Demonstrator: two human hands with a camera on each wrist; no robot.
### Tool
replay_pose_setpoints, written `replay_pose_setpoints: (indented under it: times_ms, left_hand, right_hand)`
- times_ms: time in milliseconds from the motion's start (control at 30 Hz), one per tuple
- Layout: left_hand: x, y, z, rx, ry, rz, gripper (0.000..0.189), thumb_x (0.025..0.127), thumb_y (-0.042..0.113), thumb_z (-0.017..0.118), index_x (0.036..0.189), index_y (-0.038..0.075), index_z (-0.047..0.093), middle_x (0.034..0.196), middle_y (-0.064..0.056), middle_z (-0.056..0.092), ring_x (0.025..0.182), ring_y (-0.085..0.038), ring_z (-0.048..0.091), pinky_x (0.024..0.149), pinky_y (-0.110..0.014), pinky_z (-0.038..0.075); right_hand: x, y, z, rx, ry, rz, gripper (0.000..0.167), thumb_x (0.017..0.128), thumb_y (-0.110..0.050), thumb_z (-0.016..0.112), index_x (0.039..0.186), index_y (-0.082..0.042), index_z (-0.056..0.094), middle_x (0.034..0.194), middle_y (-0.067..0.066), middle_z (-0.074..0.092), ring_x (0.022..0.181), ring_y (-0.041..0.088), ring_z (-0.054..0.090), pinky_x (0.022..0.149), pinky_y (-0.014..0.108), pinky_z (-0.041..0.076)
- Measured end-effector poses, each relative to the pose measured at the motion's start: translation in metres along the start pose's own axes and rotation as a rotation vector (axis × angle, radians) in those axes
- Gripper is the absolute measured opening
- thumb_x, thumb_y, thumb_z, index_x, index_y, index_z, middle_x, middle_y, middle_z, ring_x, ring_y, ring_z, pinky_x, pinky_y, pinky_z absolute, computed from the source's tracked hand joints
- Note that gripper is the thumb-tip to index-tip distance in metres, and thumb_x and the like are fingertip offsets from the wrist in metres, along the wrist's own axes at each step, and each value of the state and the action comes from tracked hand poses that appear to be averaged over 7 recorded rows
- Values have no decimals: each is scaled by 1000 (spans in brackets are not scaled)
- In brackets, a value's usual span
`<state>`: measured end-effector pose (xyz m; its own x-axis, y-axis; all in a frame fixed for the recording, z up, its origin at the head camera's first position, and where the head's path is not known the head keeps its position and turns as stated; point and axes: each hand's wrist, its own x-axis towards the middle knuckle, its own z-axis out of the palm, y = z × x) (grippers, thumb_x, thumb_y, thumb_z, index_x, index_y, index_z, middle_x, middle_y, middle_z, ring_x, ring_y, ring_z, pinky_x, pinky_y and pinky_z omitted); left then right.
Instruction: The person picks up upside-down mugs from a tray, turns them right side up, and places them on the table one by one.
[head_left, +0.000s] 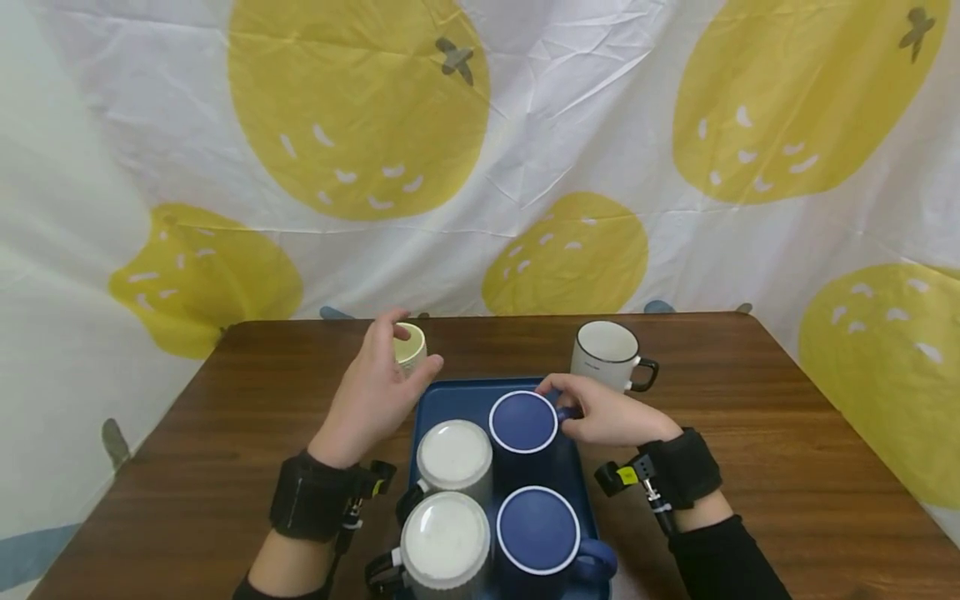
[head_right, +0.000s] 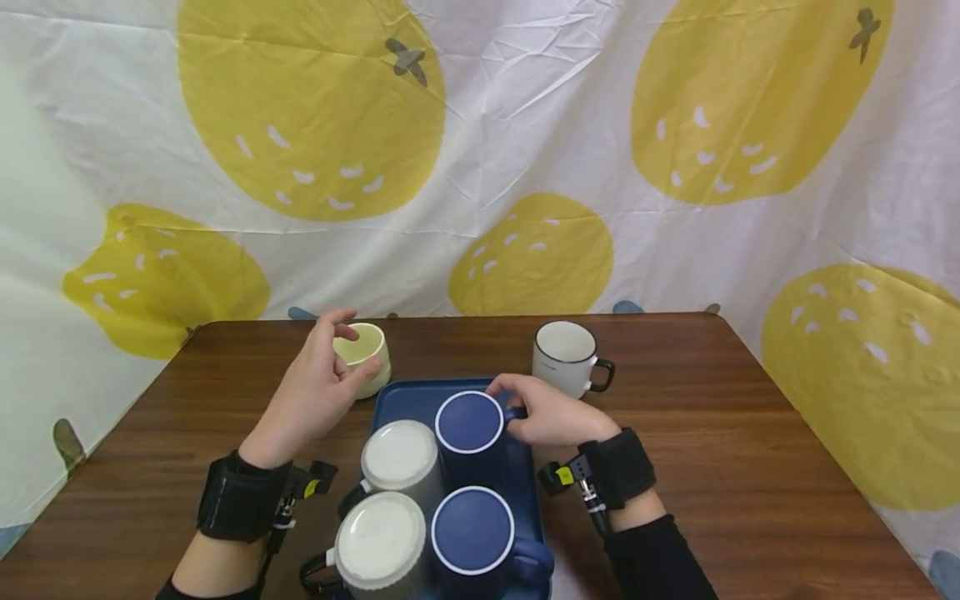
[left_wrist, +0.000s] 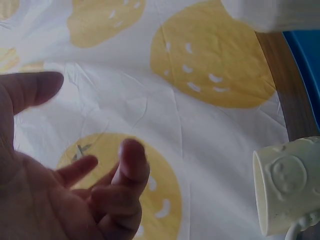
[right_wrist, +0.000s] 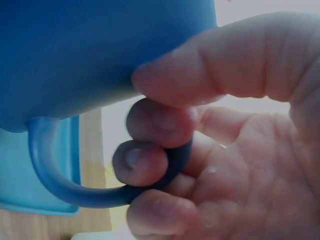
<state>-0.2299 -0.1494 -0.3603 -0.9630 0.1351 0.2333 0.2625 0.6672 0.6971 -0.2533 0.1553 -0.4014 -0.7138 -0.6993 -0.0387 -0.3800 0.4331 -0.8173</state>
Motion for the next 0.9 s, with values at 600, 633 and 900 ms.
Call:
replay_pose_setpoints:
  times_ms: [600, 633, 900]
  left_hand:
    - [-5, 8, 13, -82, -212, 300, 66, 82, 29, 82, 137, 10, 51, 121, -5, 61, 94, -22, 61, 83, -39, 51]
    - [-5, 9, 14, -91, -219, 318, 68, 81, 30, 83, 138, 10, 51, 123, -5, 61, 97, -23, 62, 85, -39, 51]
    - [-5, 15, 18, -159, -251, 398, 87, 66, 28, 94, 139, 13, 51, 125, 4, 60, 109, -13, 59, 95, -37, 48]
  right_hand:
    - [-11, -41, -4, 0, 320, -101, 37, 89, 11, 57, 120, -7, 49, 91, 9, 54, 69, 22, 52, 56, 28, 41]
    - [-12, -44, -4, 3, 331, -112, 37, 89, 11, 56, 120, -7, 49, 90, 10, 54, 67, 22, 51, 55, 27, 40]
    - [-20, -68, -2, 59, 378, -227, 34, 91, 14, 52, 118, -5, 45, 74, 5, 57, 58, 19, 46, 52, 29, 35]
